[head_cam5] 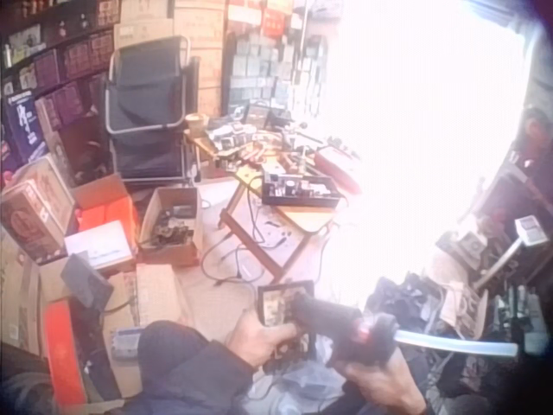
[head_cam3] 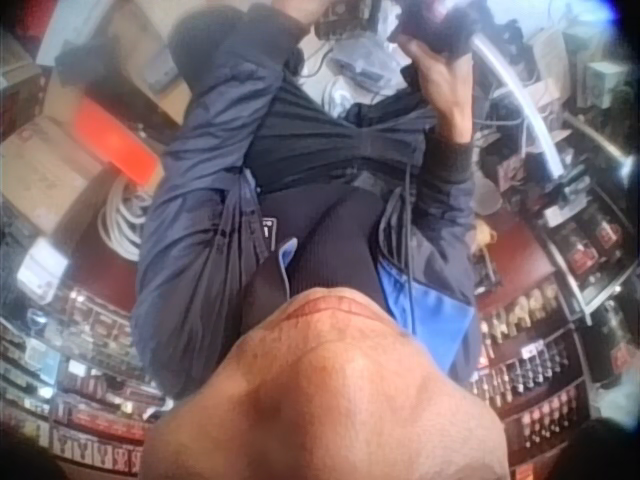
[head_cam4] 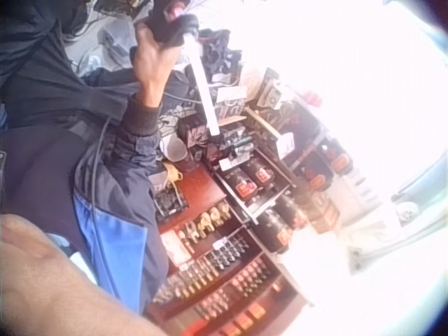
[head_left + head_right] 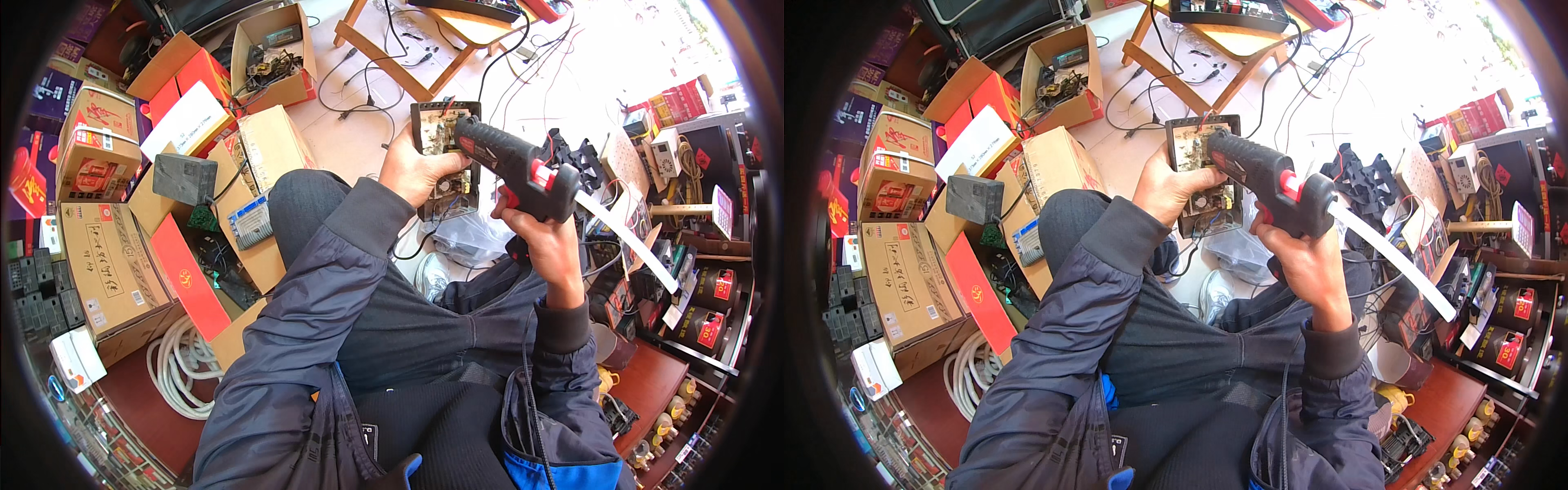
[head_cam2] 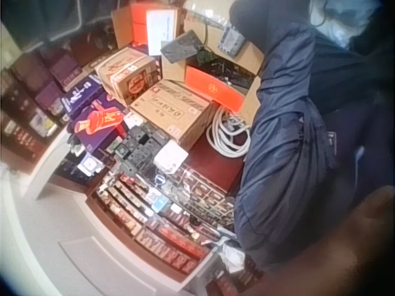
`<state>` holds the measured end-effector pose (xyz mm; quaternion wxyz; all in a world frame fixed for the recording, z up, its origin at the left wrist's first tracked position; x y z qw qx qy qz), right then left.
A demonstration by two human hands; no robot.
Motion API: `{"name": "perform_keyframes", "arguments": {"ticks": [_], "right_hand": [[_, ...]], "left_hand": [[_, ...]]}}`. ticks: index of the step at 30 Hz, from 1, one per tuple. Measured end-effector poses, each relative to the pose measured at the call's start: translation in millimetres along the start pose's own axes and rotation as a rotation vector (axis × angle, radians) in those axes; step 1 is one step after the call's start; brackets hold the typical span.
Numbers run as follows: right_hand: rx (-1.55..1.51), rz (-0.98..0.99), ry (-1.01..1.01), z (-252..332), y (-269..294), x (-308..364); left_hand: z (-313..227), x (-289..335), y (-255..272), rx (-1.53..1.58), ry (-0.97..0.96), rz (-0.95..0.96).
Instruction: The person sits on the floor and handles a black electronic device, opening it to reveal the circuit board. They use a hot glue gun to apply glue to components inside the device, then set the tool down and continue manipulating the board and wires.
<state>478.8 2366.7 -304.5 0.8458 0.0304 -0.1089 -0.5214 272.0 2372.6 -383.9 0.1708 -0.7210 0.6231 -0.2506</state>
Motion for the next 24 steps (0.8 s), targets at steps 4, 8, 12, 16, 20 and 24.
{"name": "perform_keyframes", "arguments": {"ticks": [4,8,12,16,20,24], "right_hand": [[0.024,-0.017,-0.017,-0.5,1.0,0.9],[0.022,-0.016,-0.018,-0.4,0.9,0.3],[-0.017,-0.044,0.005,1.5,0.1,2.0],[-0.001,-0.055,-0.022,4.6,3.2,4.3],[0.003,-0.047,-0.024,6.4,3.7,3.3],[0.030,-0.041,-0.024,6.2,3.0,1.8]], "left_hand": [[-0.4,0.4,-0.7,0.018,0.002,0.001],[0.1,0.3,-0.6,0.010,0.000,0.001],[0.8,-1.3,1.5,0.019,0.012,0.004],[2.0,-0.6,2.7,0.029,0.036,-0.018],[1.3,0.2,1.6,0.035,0.041,-0.021],[0.8,0.7,1.8,0.034,0.042,-0.023]]}}
Point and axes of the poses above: each hand's wrist, its own x-axis away from the middle knuckle, its own y-axis out of the back of the hand, z = x × y, the point moved 4 cm from there along -x, towards the middle knuckle, and after that the axes turned 2 degrees about x, right-handed, at the moved point
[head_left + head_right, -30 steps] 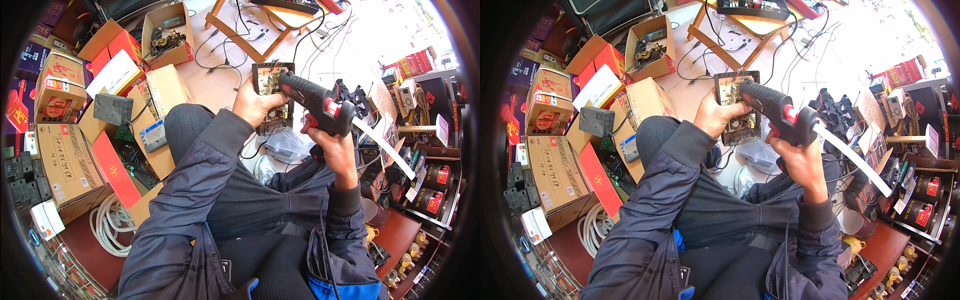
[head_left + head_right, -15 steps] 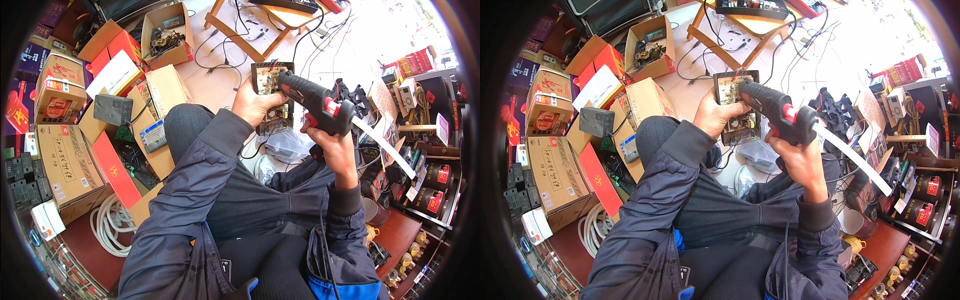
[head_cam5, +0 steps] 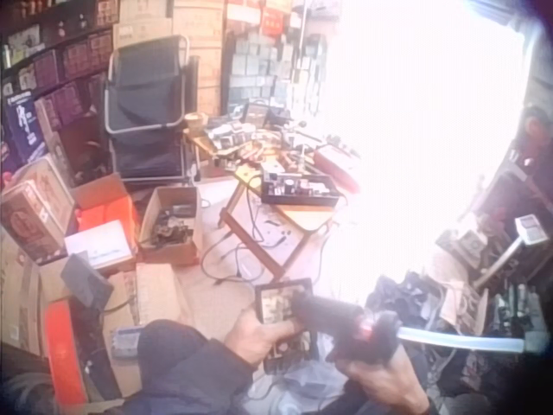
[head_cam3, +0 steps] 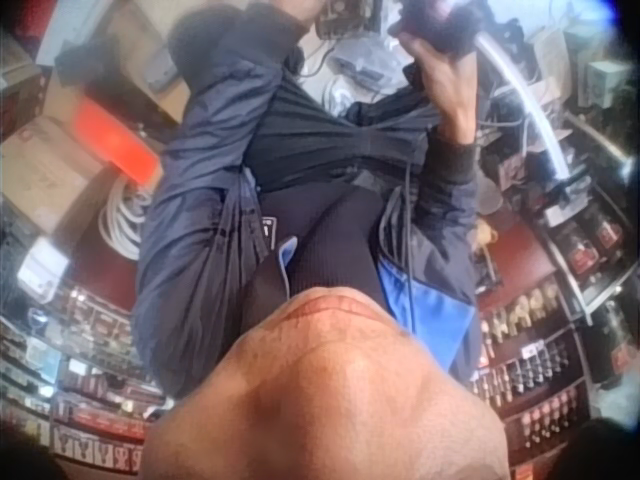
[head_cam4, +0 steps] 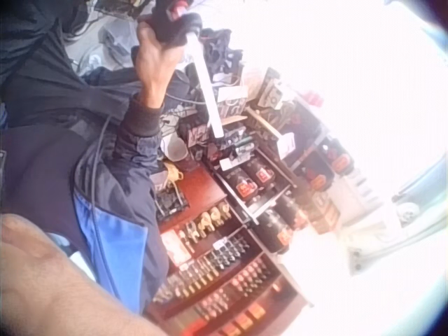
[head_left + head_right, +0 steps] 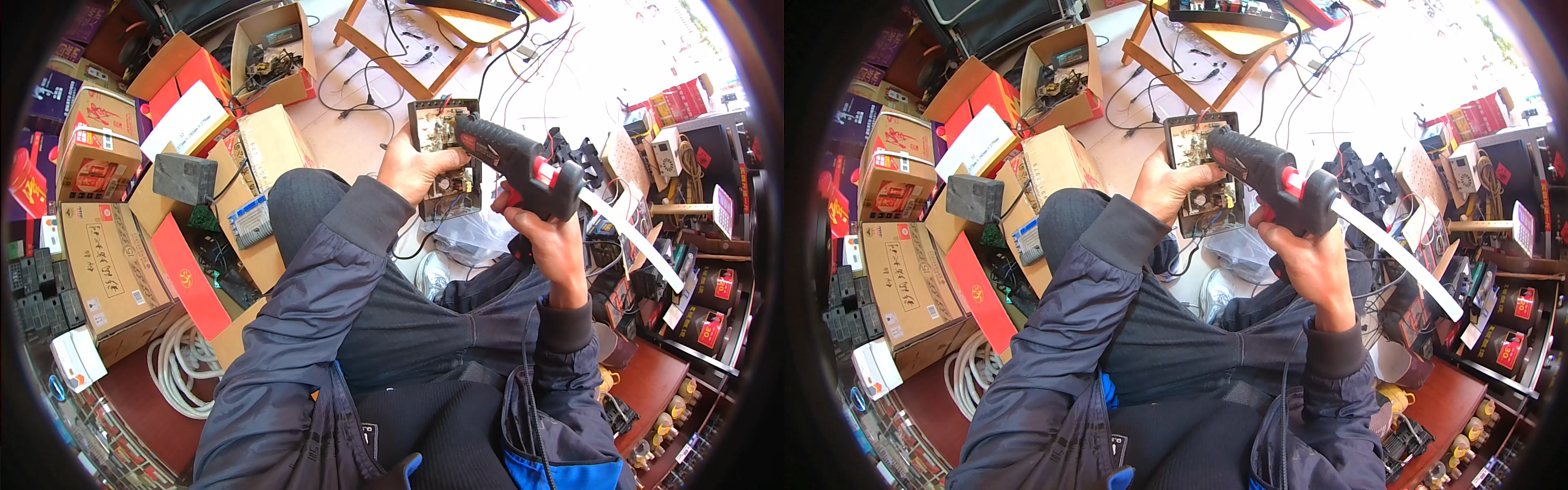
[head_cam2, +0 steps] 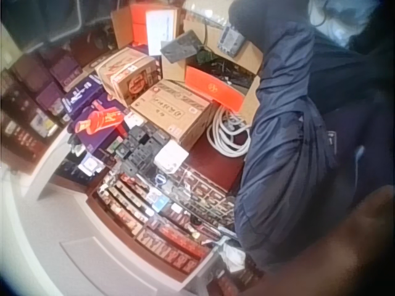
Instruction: The person sits on the floor and handles a black electronic device, opening it to reveal the circuit board. They use a hot glue gun to apply glue to components inside the device, then set the tool down and continue manipulating the board and wires.
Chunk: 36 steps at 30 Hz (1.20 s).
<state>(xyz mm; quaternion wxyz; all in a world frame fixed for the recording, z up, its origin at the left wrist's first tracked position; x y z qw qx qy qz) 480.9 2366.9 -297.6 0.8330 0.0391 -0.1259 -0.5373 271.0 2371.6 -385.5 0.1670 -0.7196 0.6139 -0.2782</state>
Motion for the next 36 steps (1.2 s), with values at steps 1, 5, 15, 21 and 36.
{"name": "perform_keyframes", "arguments": {"ticks": [1,5,15,21,36], "right_hand": [[0.006,0.006,0.001,0.1,0.1,-0.2],[0.009,0.016,0.002,0.4,0.2,-1.1],[0.022,0.000,-0.017,-1.6,0.9,-1.4],[0.032,0.002,-0.018,-2.7,1.4,-2.5],[0.055,0.005,-0.016,-0.6,1.9,-2.8]], "left_hand": [[0.2,-0.1,0.1,0.002,0.000,0.000],[-0.4,-1.4,-0.6,-0.025,-0.033,0.020],[1.4,-1.9,-2.6,-0.042,-0.054,0.009],[3.2,-1.7,-2.4,-0.017,-0.036,0.006],[1.0,-0.8,-3.8,-0.138,-0.107,0.028]]}}
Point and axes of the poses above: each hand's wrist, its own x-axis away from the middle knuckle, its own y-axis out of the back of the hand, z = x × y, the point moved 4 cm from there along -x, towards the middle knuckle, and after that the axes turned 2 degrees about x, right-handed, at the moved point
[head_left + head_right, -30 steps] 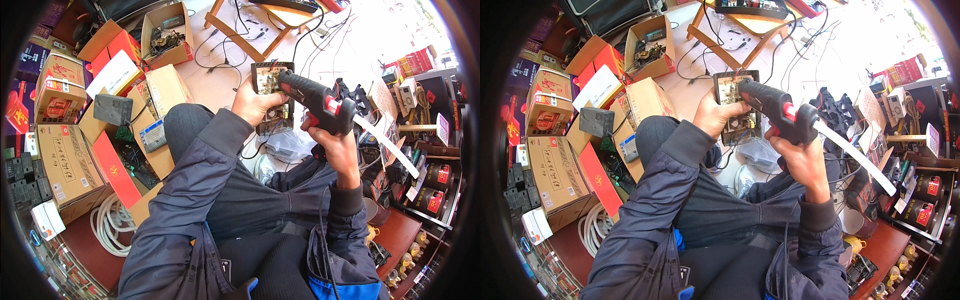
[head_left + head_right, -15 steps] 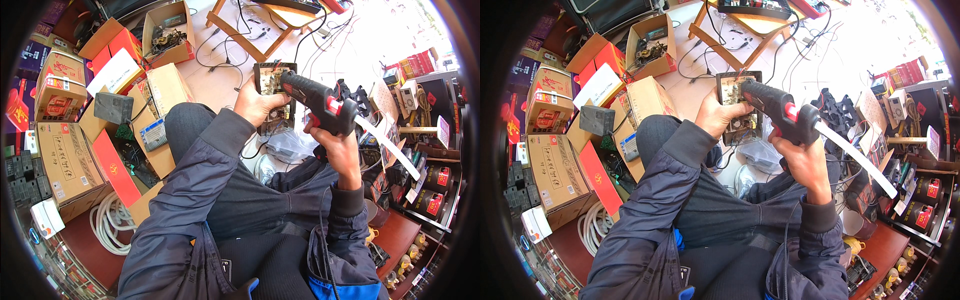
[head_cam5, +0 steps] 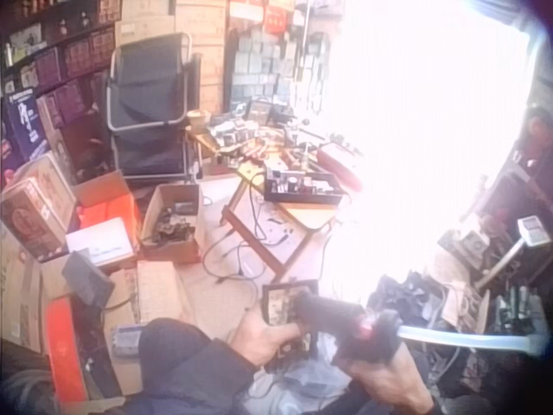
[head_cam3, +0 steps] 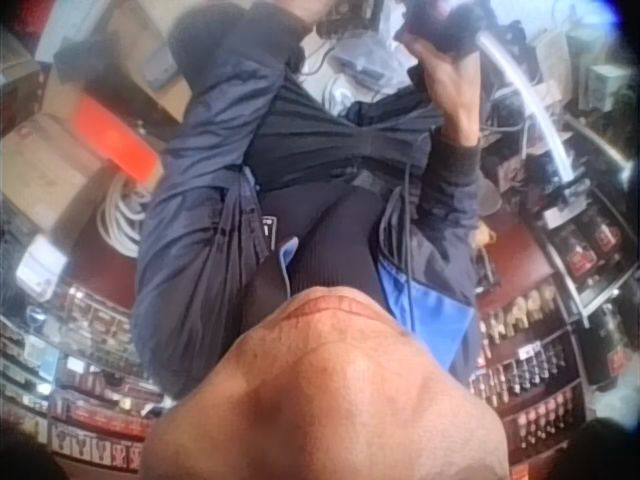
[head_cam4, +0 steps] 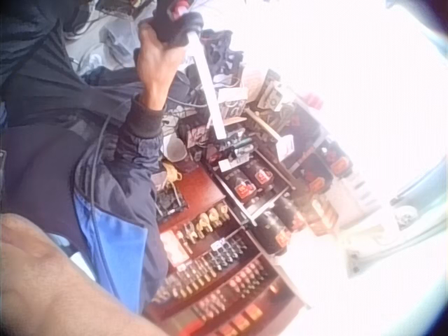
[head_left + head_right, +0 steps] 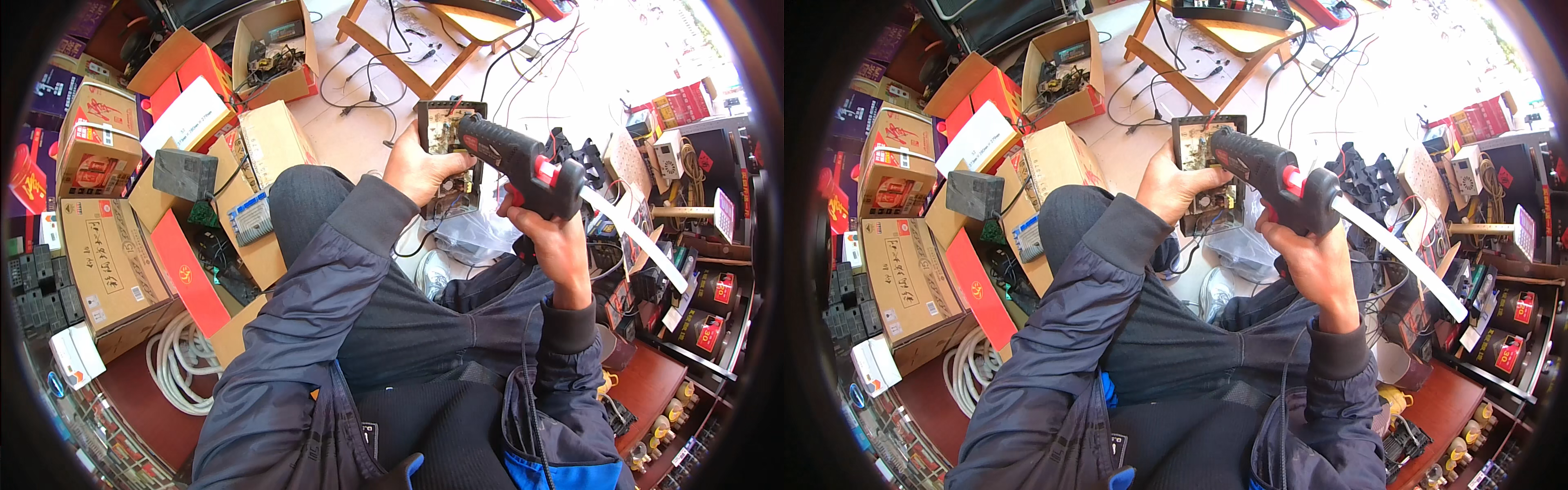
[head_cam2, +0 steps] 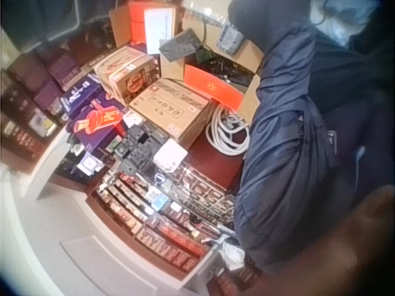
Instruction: The person sits on the floor and handles a black electronic device, opening it to reveal the circuit board. They use a hot glue gun to apply glue to components inside the device, then set the tool down and continue manipulating the board and wires.
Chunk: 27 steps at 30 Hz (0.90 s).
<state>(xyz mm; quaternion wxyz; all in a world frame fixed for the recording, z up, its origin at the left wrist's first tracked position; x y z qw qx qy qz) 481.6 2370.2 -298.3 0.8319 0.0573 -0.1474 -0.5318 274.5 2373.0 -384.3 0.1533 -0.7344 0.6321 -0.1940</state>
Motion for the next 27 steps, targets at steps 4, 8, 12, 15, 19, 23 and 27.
{"name": "perform_keyframes", "arguments": {"ticks": [4,8,12,15,19,23,27], "right_hand": [[-0.005,-0.003,0.009,-1,0,0],[-0.006,-0.011,-0.009,-3,1,-1],[0.015,-0.013,-0.019,-3,1,0],[-0.021,0.011,-0.015,0,0,0],[-0.012,0.001,-0.013,7,2,4],[-0.036,-0.018,-0.001,13,4,7],[-0.020,-0.036,-0.023,17,5,9]], "left_hand": [[0,0,-1,0.007,-0.003,0.000],[-1,1,-1,0.010,-0.003,0.003],[-1,0,-1,0.016,-0.004,0.008],[-1,0,-1,0.016,-0.005,0.004],[0,-1,1,0.028,-0.002,-0.009],[1,0,2,0.069,0.032,-0.011],[0,0,2,0.103,0.067,-0.016]]}}
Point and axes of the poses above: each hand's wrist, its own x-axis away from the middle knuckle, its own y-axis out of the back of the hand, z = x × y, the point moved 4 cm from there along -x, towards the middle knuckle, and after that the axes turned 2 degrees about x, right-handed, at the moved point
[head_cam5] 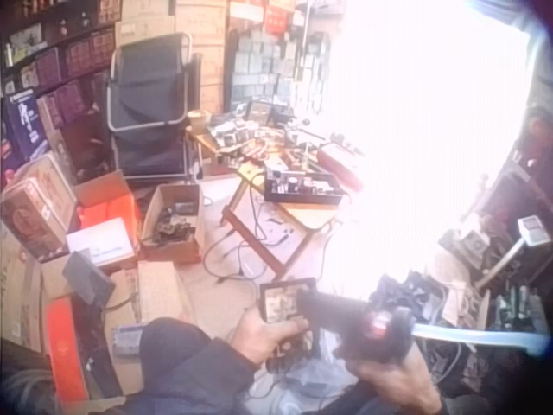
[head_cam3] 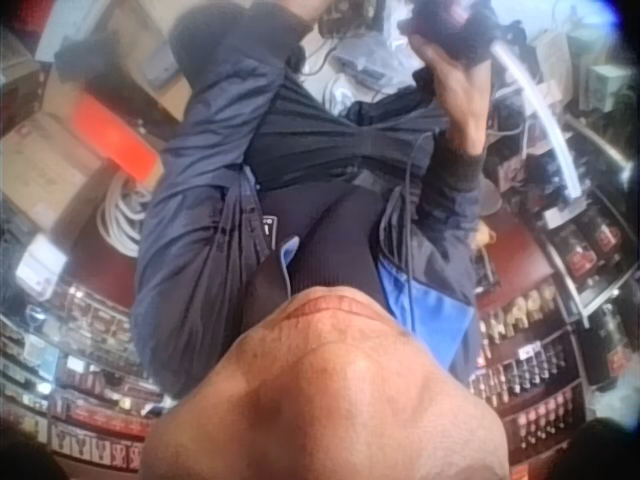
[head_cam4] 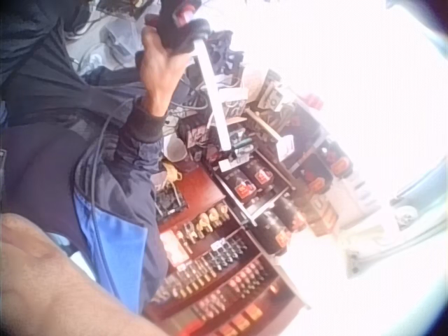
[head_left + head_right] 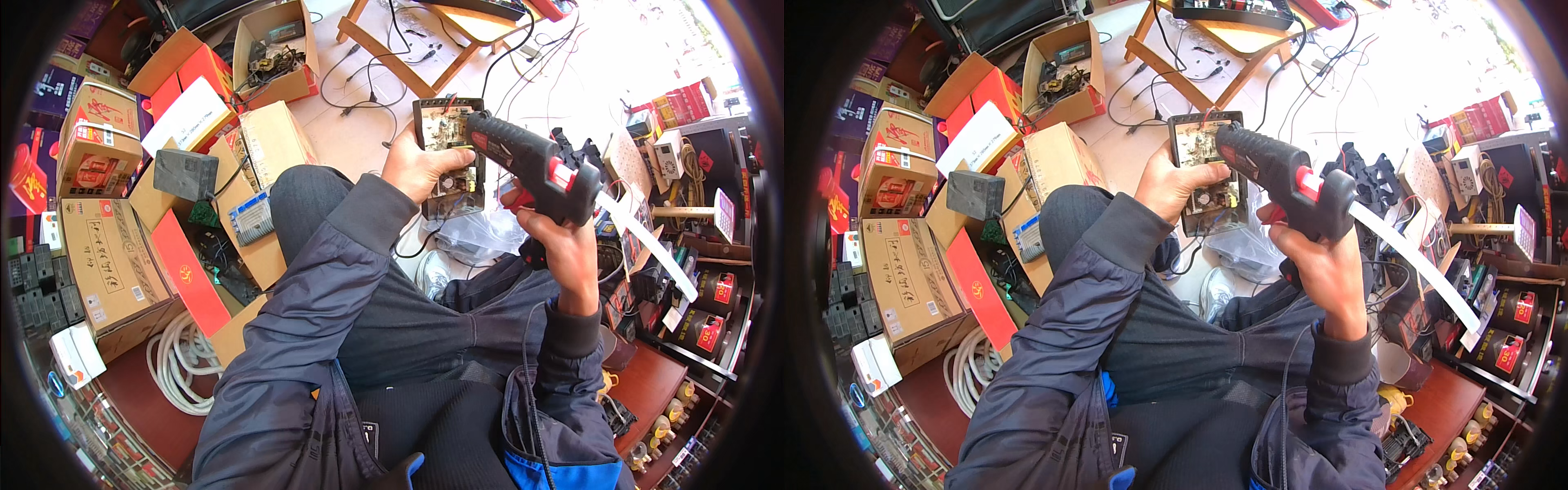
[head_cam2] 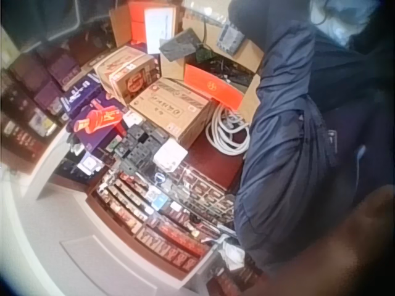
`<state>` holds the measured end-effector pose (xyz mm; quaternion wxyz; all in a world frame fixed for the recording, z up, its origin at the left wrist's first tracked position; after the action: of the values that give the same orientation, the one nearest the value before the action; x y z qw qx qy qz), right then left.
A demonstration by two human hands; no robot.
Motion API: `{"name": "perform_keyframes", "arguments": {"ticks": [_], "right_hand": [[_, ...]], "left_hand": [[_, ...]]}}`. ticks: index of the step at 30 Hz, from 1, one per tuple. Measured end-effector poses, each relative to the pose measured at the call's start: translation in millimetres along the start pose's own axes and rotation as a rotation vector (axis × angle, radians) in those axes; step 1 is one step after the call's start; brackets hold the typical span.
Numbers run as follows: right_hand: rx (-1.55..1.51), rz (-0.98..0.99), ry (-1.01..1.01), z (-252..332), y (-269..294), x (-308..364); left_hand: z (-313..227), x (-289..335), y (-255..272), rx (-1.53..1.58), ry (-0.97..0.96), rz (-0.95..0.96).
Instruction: The person sits on the floor and handles a black electronic device, opening it to reveal the circuit board. They use a hot glue gun to apply glue to components inside the device, then set the tool down and continue manipulating the board and wires.
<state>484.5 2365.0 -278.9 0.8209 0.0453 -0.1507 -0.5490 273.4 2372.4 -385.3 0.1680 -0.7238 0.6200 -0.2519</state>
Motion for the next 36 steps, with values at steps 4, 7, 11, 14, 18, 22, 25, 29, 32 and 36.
{"name": "perform_keyframes", "arguments": {"ticks": [4,7,11,14,18,22,25,29,32,36], "right_hand": [[-0.003,0.008,0.021,4,-1,2],[-0.011,0.004,0.030,6,-1,2],[-0.012,0.003,0.012,5,-2,0],[-0.003,0.003,-0.001,3,-3,-1],[0.000,0.003,0.012,4,-1,3],[-0.087,-0.011,0.084,8,2,9],[-0.119,-0.011,0.104,10,9,20],[-0.150,0.013,0.067,2,16,34],[-0.079,0.071,0.029,-8,19,42],[-0.155,0.086,-0.042,-23,13,49]], "left_hand": [[0,0,-1,0.079,0.017,0.006],[2,1,0,0.108,0.065,0.010],[4,1,-1,0.151,0.098,0.041],[3,1,0,0.159,0.103,0.051],[4,0,2,0.170,0.112,0.046],[10,-2,5,0.273,0.120,0.040],[14,-9,14,0.256,0.146,-0.022],[14,-16,25,0.246,0.099,-0.075],[17,-18,28,0.296,0.082,-0.117],[17,-18,28,0.295,0.072,-0.118]]}}
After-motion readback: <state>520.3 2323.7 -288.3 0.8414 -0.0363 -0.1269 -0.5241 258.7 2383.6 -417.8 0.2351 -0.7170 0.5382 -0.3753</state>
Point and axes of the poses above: each hand's wrist, its own x-axis away from the middle knuckle, its own y-axis out of the back of the hand, z = x × y, the point moved 4 cm from there along -x, towards the middle knuckle, and after that the axes turned 2 degrees about x, right-handed, at the moved point
